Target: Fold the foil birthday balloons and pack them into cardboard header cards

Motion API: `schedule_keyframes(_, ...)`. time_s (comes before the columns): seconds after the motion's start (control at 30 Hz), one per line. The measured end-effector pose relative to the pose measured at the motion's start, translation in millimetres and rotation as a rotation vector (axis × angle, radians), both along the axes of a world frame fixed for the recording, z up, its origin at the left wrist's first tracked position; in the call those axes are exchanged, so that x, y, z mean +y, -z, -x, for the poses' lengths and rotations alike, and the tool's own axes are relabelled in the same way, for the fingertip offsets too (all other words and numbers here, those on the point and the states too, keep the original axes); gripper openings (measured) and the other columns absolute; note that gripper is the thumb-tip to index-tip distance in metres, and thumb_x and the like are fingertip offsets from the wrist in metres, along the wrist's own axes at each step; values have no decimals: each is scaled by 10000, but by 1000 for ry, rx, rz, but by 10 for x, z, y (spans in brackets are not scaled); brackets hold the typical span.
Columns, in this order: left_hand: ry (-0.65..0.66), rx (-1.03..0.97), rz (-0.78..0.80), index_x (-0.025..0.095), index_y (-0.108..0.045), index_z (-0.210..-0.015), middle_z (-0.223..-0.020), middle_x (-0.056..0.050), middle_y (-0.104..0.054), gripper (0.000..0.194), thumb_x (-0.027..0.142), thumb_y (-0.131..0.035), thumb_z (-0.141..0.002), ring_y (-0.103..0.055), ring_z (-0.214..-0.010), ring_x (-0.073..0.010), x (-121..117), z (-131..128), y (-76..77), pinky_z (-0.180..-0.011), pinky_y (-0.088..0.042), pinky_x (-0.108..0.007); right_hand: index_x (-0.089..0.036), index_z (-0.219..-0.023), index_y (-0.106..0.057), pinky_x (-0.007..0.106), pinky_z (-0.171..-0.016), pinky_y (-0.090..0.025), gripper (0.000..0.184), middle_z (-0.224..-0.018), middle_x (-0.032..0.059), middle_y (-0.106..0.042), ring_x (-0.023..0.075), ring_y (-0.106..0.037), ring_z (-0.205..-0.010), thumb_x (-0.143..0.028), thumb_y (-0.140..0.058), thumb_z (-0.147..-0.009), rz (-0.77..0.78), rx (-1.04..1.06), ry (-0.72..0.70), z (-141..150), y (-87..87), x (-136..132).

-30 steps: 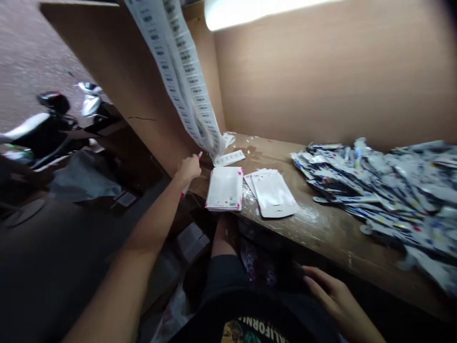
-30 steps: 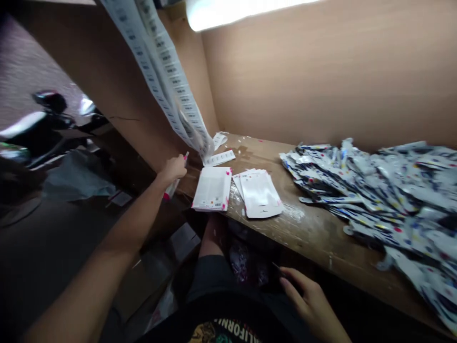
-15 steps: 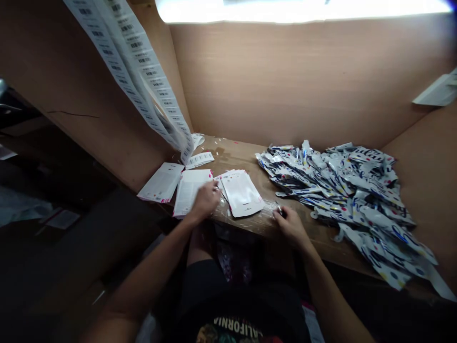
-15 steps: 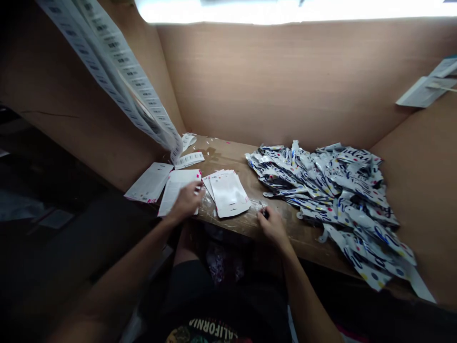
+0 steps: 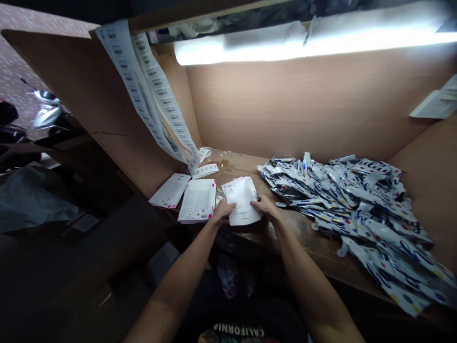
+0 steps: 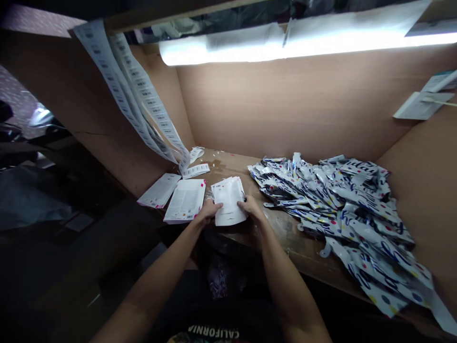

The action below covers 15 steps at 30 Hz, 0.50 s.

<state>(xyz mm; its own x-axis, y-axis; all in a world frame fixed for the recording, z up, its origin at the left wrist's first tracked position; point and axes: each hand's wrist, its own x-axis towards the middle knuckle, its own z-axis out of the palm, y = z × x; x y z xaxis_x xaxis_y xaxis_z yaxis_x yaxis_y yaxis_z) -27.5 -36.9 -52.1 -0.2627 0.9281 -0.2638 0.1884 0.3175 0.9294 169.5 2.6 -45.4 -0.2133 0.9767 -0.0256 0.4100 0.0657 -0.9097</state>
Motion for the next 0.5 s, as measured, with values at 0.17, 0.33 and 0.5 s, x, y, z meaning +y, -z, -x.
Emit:
schedule_keyframes(0.17, 83, -314, -31, 183, -639, -1178, -1174, -145, -746, 374, 410, -615, -881, -720, -1100, -254, -218, 96, -249, -970, -576, -412, -169, -1072, -659, 343, -846, -528, 262, -1008, 73, -732, 240, -647, -924, -374, -593, -922, -278, 77, 14, -310, -142, -417)
schedule_keyframes(0.33, 488, -723, 204, 115, -705, -1070, -1128, -250, -745, 627, 684, -649, -812, -735, -1056, -392, -502, 266, -594, -942, -571, -545, -253, -1034, -683, 432, -954, -473, 146, -1023, 72, -734, 245, -617, -963, -235, -542, -998, -851, -227, -128, -836, -498, -997)
schedule_keyframes(0.5, 750, -762, 124, 146, -688, -1196, -1083, -191, -770, 577, 374, -880, -703, -754, -1006, -373, -654, -26, -892, -908, -583, -488, -369, -1312, -662, 487, -1112, -411, 397, -1392, 32, -678, 259, -592, -1250, -157, -586, -985, -1052, -524, -439, -1235, -724, -1135)
